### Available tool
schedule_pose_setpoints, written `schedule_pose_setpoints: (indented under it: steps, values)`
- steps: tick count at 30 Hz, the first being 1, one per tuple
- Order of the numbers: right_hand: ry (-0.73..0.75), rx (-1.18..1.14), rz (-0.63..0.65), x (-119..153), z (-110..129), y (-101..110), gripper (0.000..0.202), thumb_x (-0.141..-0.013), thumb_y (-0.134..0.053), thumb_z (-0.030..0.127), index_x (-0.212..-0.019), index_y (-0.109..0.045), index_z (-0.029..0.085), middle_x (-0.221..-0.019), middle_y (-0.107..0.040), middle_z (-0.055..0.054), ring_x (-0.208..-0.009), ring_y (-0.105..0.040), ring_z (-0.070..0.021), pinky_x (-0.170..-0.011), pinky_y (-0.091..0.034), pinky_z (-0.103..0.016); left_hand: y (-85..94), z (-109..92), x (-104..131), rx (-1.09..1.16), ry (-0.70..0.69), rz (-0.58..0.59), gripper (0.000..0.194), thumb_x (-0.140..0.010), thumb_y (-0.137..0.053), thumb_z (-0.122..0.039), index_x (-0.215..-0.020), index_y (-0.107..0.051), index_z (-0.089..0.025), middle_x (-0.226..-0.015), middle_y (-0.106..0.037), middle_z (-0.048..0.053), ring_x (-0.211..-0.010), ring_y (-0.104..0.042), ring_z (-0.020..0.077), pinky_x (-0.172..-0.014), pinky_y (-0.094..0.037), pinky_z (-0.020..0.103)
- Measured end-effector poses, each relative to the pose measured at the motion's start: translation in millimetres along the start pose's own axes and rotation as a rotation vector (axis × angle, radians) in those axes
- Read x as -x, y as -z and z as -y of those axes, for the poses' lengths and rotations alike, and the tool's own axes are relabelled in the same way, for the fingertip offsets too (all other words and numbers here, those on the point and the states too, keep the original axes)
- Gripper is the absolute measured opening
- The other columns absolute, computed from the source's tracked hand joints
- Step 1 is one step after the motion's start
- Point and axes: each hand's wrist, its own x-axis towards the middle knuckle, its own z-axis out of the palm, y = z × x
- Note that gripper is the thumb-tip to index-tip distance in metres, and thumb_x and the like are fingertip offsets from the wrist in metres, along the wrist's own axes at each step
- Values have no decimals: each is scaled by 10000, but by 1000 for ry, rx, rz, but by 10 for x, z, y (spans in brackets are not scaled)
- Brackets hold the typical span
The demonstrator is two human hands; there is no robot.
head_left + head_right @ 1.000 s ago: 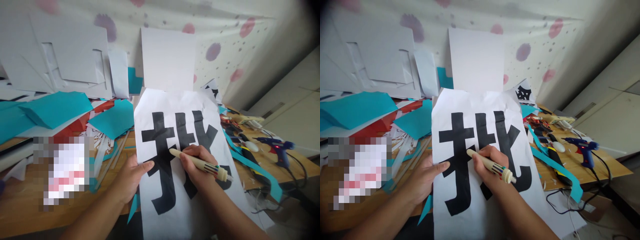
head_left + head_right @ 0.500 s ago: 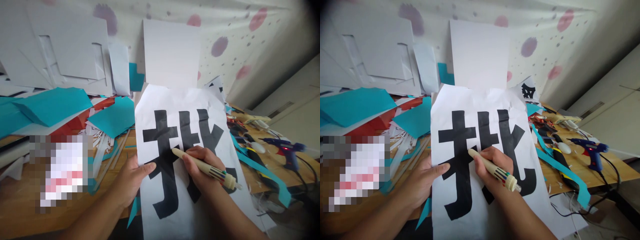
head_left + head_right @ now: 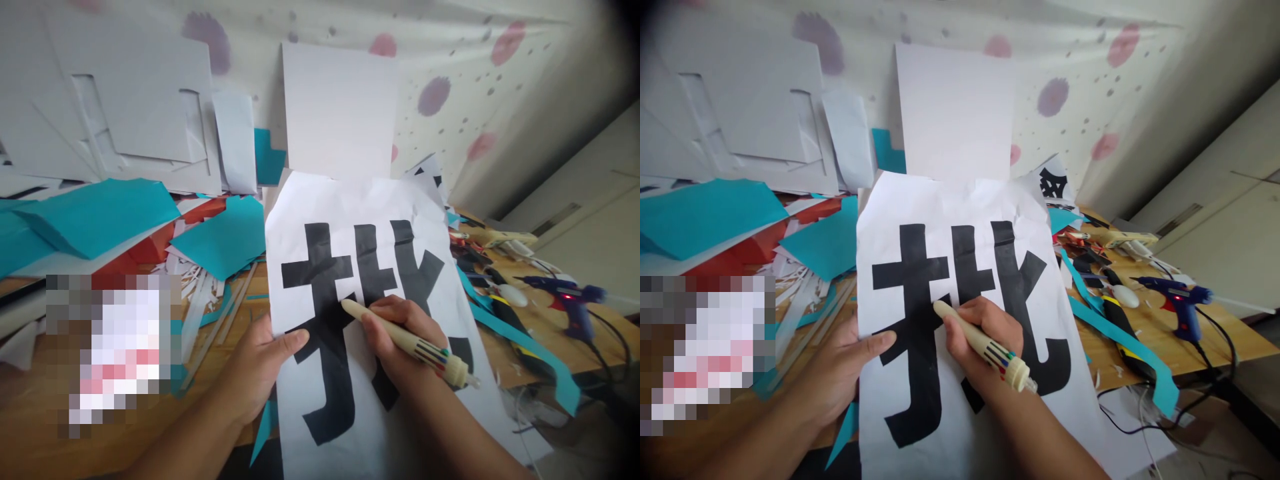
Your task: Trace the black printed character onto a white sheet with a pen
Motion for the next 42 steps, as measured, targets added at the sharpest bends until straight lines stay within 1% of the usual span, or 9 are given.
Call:
schedule_pose_setpoints:
  steps: [2, 5, 8, 12, 18, 22, 29, 35, 42]
  values:
    - [-30, 11, -42, 8, -2, -5, 129, -787, -734, 215, -742, -619, 250, -702, -682, 36, -549, -637, -124, -501, -504, -238, -6, -7, 2, -4, -8, -8, 496, -754, -793, -321, -1219, -662, -212, -1113, -757, 97, -901, -721, 272, -866, -558, 408]
    - [-7, -2, -6, 4, -1, -9, 127, -788, -727, 202, -746, -615, 246, -697, -679, 37, -548, -640, -124, -500, -506, -238, -13, -20, 3, -15, -1, -17, 514, -745, -799, -330, -1225, -660, -207, -1095, -761, 99, -828, -721, 253, -851, -562, 413]
    - [27, -15, 5, -9, 7, -16, 121, -783, -721, 196, -739, -616, 237, -690, -682, 34, -557, -650, -131, -500, -508, -238, -14, -24, 1, 0, 1, -13, 523, -748, -798, -322, -1238, -651, -213, -1120, -754, 97, -909, -718, 278, -832, -566, 396]
    - [-45, 3, -62, -8, 10, -25, 141, -791, -722, 226, -710, -606, 227, -671, -664, 35, -518, -616, -116, -482, -489, -233, -4, -14, 1, 6, 12, 3, 543, -772, -781, -314, -1283, -621, -221, -1147, -747, 99, -943, -718, 294, -765, -566, 362]
    - [-36, -49, -44, 1, -2, -42, 140, -781, -727, 201, -714, -606, 223, -682, -664, 34, -545, -617, -118, -503, -483, -234, 23, 8, 2, 9, -8, 20, 522, -793, -768, -297, -1284, -616, -205, -1177, -736, 108, -1043, -695, 326, -787, -569, 371]
    - [-67, -55, -158, -15, 11, -69, 171, -776, -720, 216, -670, -586, 219, -621, -626, 35, -493, -573, -115, -461, -449, -239, 28, 1, -7, 13, 22, 19, 559, -785, -777, -306, -1306, -603, -209, -1156, -744, 114, -1035, -701, 335, -740, -575, 363]
    - [-85, -74, -154, -26, 22, -85, 176, -772, -713, 215, -668, -571, 218, -615, -618, 28, -495, -564, -125, -460, -444, -252, 29, 3, -13, -4, -3, 17, 447, -770, -790, -308, -1189, -677, -200, -1146, -749, 105, -1014, -710, 321, -769, -580, 359]
    - [-114, -58, -218, -49, 24, -105, 199, -763, -713, 247, -641, -557, 217, -605, -610, 17, -495, -569, -135, -444, -442, -258, 52, 31, -28, -10, -17, 30, 467, -784, -780, -295, -1230, -661, -229, -1144, -752, 85, -1001, -715, 294, -786, -579, 351]
    - [-131, -128, -207, -73, 4, -91, 216, -771, -720, 247, -638, -552, 215, -564, -591, 29, -474, -545, -128, -452, -440, -262, 36, 13, -26, -11, -21, 45, 439, -793, -769, -296, -1214, -668, -220, -1124, -756, 95, -967, -723, 302, -725, -577, 342]
